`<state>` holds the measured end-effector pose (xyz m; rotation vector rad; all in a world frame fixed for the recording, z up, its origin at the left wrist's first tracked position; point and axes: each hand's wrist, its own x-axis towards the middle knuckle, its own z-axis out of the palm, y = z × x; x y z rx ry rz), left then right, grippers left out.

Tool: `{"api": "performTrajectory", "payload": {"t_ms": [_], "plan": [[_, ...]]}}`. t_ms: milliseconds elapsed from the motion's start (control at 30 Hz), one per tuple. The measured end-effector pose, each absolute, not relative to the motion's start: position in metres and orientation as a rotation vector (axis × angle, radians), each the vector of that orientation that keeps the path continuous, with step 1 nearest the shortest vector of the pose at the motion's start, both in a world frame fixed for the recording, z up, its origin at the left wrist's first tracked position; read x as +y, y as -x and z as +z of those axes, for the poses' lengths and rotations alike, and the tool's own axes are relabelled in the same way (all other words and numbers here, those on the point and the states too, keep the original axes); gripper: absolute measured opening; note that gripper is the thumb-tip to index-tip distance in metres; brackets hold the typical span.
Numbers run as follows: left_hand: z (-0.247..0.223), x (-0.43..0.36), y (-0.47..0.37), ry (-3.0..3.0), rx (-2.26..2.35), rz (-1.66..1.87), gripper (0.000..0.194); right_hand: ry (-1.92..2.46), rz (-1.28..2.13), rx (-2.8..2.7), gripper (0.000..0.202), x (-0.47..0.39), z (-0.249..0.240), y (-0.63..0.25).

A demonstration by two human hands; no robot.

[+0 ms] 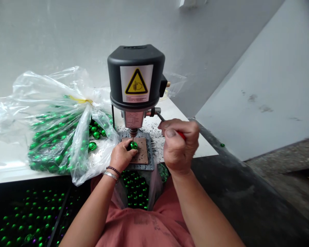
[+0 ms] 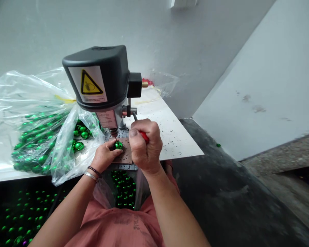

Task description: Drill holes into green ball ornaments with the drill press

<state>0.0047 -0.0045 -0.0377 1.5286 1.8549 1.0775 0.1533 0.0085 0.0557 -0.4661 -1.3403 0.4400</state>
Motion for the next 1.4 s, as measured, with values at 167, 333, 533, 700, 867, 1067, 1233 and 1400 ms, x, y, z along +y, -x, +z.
{"api": "performTrajectory", "payload": {"t_ms": [167,333,533,700,867,1067,1233,1400], "plan": [[-0.034,-0.006,-0.006,-1.541,1.884,1.061,0.041,0.362,0.463,-1.286,0.007,0.012,0.049,-0.148],[-0.031,-0.006,-0.007,-1.596,1.933,0.961,0.045,0.348,0.506,-1.271,0.007,0.012,0.046,-0.147],[-0.032,-0.006,-0.008,-1.581,1.964,0.934,0.046,0.376,0.612,-1.213,0.005,0.010,0.031,-0.147],[-0.033,-0.006,-0.007,-1.623,1.949,0.932,0.045,0.404,0.628,-1.191,0.006,0.006,0.038,-0.146],[-0.030,-0.006,-0.008,-1.620,1.916,0.941,0.039,0.629,0.465,-1.169,0.028,0.028,0.098,-0.143],[-0.004,-0.038,0.005,-1.621,1.708,0.790,0.035,0.774,0.862,-1.269,0.038,0.067,0.144,-0.144],[0.021,-0.065,0.026,-1.653,1.475,0.594,0.056,0.801,0.865,-1.197,0.034,0.066,0.144,-0.141],[0.016,-0.037,0.060,-1.599,2.119,0.917,0.035,0.797,0.856,-1.191,0.036,0.062,0.144,-0.138]]}}
